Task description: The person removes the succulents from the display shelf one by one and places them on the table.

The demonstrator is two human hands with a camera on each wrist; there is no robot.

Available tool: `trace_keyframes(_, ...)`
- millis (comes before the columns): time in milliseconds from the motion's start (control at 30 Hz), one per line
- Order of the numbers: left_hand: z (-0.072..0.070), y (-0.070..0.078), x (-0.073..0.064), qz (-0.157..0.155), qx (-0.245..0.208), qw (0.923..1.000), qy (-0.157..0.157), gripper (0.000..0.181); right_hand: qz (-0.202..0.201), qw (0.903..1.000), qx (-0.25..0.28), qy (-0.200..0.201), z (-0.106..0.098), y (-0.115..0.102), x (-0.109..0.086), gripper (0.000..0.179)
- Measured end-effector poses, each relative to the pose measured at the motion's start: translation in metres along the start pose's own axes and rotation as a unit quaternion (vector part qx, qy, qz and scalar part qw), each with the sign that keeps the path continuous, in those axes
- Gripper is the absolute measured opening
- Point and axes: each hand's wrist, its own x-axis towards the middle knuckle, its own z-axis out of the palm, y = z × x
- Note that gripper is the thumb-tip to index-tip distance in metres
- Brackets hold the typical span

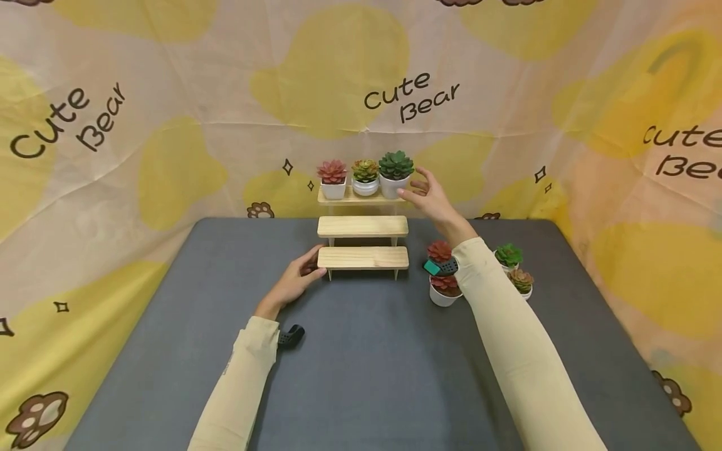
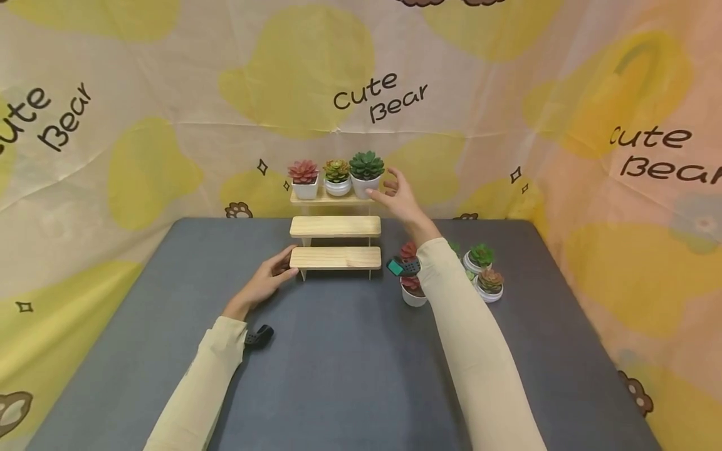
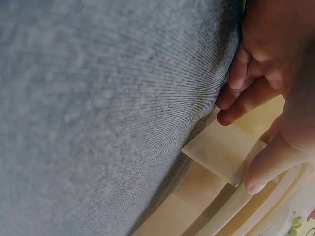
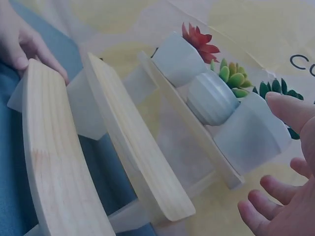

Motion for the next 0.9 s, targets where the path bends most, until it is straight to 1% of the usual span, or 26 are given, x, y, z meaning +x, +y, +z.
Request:
trace_keyframes(133,-0.001,0.002,0.002,-0.008,0.003,0.9999,-0.006,0.066,0.001,0.9999,-0.009,0.007,0.003,-0.006,0.007,0.087)
trace_keyframes(300,-0.001,0.002,0.005,-0.001,0.001,1.0000,-0.002,0.065,-0.034,0.9993,-0.012,0.007,0.006,-0.012,0.015,0.086)
trace_keyframes(400,-0.001,0.001,0.005,-0.002,-0.001,1.0000,-0.007,0.065,-0.044,0.9989,-0.012,0.010,0.007,-0.013,0.019,0.083)
trace_keyframes(467,-0.001,0.001,0.003,-0.007,-0.005,0.9999,-0.010,0.066,-0.044,0.9988,-0.015,0.015,0.008,-0.015,0.020,0.082)
trace_keyframes(667,-0.003,0.002,0.005,0.001,-0.011,0.9999,-0.001,0.065,-0.038,0.9984,-0.032,0.026,0.010,-0.021,0.024,0.084)
trace_keyframes(800,-0.004,0.004,0.004,0.002,-0.001,1.0000,-0.006,0.065,-0.028,0.9986,-0.037,0.027,0.011,-0.022,0.027,0.083)
trace_keyframes(900,-0.003,0.002,0.001,0.009,0.013,0.9998,-0.007,0.066,-0.024,0.9987,-0.036,0.026,0.011,-0.019,0.026,0.080)
